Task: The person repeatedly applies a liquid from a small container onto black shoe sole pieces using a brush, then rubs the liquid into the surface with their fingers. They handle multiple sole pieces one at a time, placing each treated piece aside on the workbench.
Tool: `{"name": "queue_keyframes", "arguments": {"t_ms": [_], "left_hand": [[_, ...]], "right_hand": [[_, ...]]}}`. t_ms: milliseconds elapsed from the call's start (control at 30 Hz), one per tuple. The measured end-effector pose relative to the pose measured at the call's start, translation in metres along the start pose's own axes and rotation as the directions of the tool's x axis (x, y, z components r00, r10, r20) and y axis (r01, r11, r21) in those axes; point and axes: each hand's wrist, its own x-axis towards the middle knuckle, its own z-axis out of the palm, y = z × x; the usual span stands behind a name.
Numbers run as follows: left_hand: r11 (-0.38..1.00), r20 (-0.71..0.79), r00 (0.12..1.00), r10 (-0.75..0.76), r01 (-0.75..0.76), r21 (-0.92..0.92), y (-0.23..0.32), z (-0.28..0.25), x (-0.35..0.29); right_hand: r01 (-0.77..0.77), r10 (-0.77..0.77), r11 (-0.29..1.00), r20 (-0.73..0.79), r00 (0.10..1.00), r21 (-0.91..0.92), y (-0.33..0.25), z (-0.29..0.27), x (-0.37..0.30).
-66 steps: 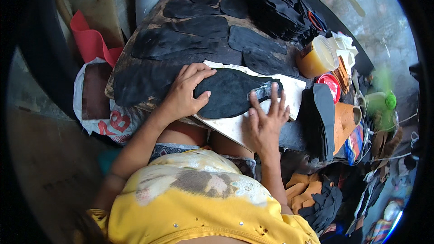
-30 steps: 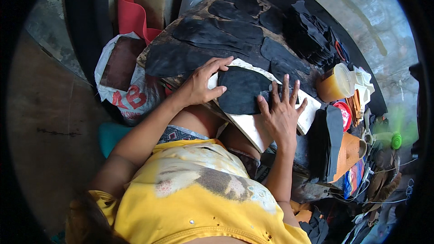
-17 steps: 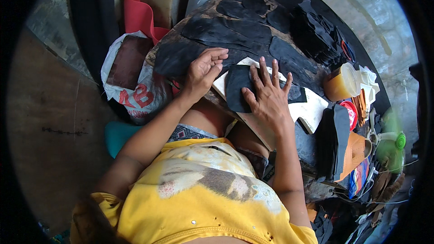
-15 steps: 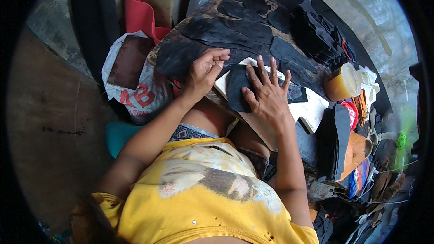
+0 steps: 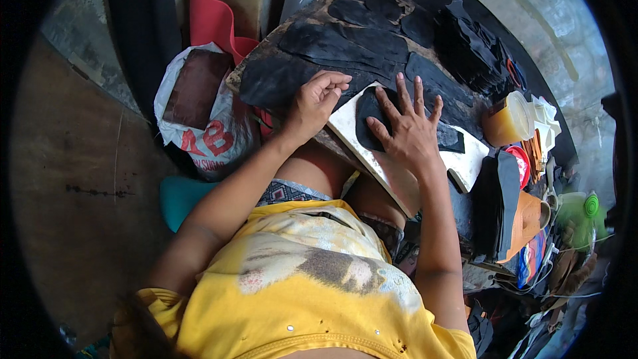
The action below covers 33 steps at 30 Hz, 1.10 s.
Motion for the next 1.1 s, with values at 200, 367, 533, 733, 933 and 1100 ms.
{"name": "queue_keyframes", "arguments": {"t_ms": [200,367,533,733,933,1100], "left_hand": [[0.986,0.032,0.996,0.089,-0.093,0.140,0.003,0.003,-0.004],[0.987,-0.027,0.992,0.120,-0.117,0.113,-0.002,0.003,0.000],[0.999,0.039,0.999,-0.034,0.032,0.038,-0.007,-0.002,0.010],[0.959,0.133,0.990,0.051,-0.086,0.269,-0.003,0.004,0.016],[0.888,0.183,0.975,0.129,-0.196,0.415,-0.003,0.013,0.013],[0.894,0.226,0.973,0.046,-0.141,0.425,-0.001,0.012,0.018]], "right_hand": [[0.072,-0.070,0.997,-0.069,0.995,0.026,-0.010,0.004,-0.005],[0.148,-0.149,0.984,0.001,0.989,0.099,0.011,-0.001,0.009],[0.277,-0.282,0.947,0.004,0.959,0.164,0.025,-0.001,0.002],[0.398,-0.411,0.888,0.012,0.911,0.230,0.031,-0.008,-0.025],[0.278,-0.288,0.914,-0.009,0.957,0.295,0.011,-0.012,-0.040],[0.090,0.159,0.784,-0.339,0.927,0.614,0.134,-0.038,-0.014]]}}
